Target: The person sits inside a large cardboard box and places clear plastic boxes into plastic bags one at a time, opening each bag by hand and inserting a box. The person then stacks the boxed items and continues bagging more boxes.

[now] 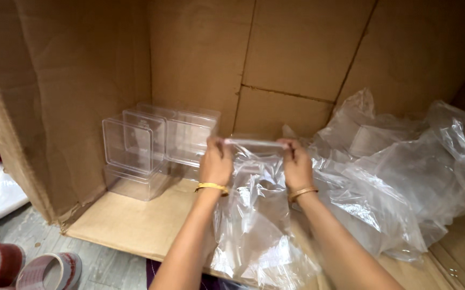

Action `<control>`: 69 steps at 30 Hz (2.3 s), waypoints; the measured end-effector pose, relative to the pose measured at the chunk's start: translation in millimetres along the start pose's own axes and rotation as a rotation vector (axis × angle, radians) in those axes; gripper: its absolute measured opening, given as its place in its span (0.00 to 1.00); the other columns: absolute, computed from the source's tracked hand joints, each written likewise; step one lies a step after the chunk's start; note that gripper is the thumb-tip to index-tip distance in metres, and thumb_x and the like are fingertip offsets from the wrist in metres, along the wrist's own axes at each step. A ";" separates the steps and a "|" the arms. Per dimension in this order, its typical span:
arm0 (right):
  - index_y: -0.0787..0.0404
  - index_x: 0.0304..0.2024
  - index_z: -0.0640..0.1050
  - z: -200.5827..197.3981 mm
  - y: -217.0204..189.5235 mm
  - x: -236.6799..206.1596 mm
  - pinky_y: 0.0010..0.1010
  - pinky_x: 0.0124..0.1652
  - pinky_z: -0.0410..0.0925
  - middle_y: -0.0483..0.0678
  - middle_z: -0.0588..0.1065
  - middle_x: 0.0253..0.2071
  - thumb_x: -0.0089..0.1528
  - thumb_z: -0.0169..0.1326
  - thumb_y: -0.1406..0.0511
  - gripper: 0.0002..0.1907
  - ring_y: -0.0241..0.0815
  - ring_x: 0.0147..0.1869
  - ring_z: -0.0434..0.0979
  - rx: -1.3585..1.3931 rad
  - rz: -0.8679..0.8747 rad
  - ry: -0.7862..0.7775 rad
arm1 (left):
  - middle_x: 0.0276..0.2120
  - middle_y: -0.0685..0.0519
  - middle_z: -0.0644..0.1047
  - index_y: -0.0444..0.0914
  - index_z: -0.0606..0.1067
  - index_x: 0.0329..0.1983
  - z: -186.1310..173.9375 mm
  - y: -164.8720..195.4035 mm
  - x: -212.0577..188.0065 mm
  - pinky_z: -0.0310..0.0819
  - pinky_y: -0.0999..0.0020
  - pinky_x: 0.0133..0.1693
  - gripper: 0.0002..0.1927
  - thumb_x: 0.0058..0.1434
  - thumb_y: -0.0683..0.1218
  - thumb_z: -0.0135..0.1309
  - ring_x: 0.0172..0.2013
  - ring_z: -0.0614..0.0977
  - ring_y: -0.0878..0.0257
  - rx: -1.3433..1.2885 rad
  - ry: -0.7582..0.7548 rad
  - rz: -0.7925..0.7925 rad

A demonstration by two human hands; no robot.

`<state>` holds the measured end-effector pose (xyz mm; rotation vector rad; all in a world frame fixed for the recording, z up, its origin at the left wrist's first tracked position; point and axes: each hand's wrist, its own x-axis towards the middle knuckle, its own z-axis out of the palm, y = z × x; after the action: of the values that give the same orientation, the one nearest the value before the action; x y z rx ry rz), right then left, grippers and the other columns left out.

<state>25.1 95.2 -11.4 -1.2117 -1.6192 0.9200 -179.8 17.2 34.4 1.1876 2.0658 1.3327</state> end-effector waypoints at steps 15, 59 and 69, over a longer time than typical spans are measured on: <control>0.71 0.50 0.82 119.7 11.5 65.2 0.38 0.45 0.70 0.53 0.80 0.45 0.68 0.50 0.52 0.28 0.43 0.46 0.75 0.256 0.321 -0.324 | 0.34 0.59 0.80 0.39 0.77 0.41 -78.6 -48.4 39.8 0.72 0.69 0.40 0.11 0.68 0.51 0.53 0.36 0.78 0.69 -0.382 0.239 0.074; 0.64 0.36 0.82 -81.4 -153.7 -55.1 0.25 0.40 0.71 0.42 0.79 0.31 0.63 0.59 0.64 0.08 0.30 0.38 0.77 0.091 -0.025 -0.454 | 0.21 0.58 0.77 0.33 0.85 0.38 -38.3 74.8 -51.0 0.64 0.77 0.24 0.14 0.66 0.47 0.54 0.21 0.73 0.72 -0.625 -0.468 0.049; 0.65 0.47 0.78 -48.7 -132.8 -57.1 0.30 0.26 0.59 0.46 0.76 0.31 0.67 0.54 0.64 0.11 0.36 0.25 0.64 0.521 0.262 -0.225 | 0.29 0.59 0.82 0.33 0.83 0.43 -44.7 51.1 -58.2 0.65 0.78 0.30 0.14 0.66 0.47 0.54 0.27 0.74 0.75 -0.838 -0.316 -0.085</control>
<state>37.3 9.6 114.3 -0.9853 -1.2797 1.5783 -157.0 -45.6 94.0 0.8344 1.1171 1.5963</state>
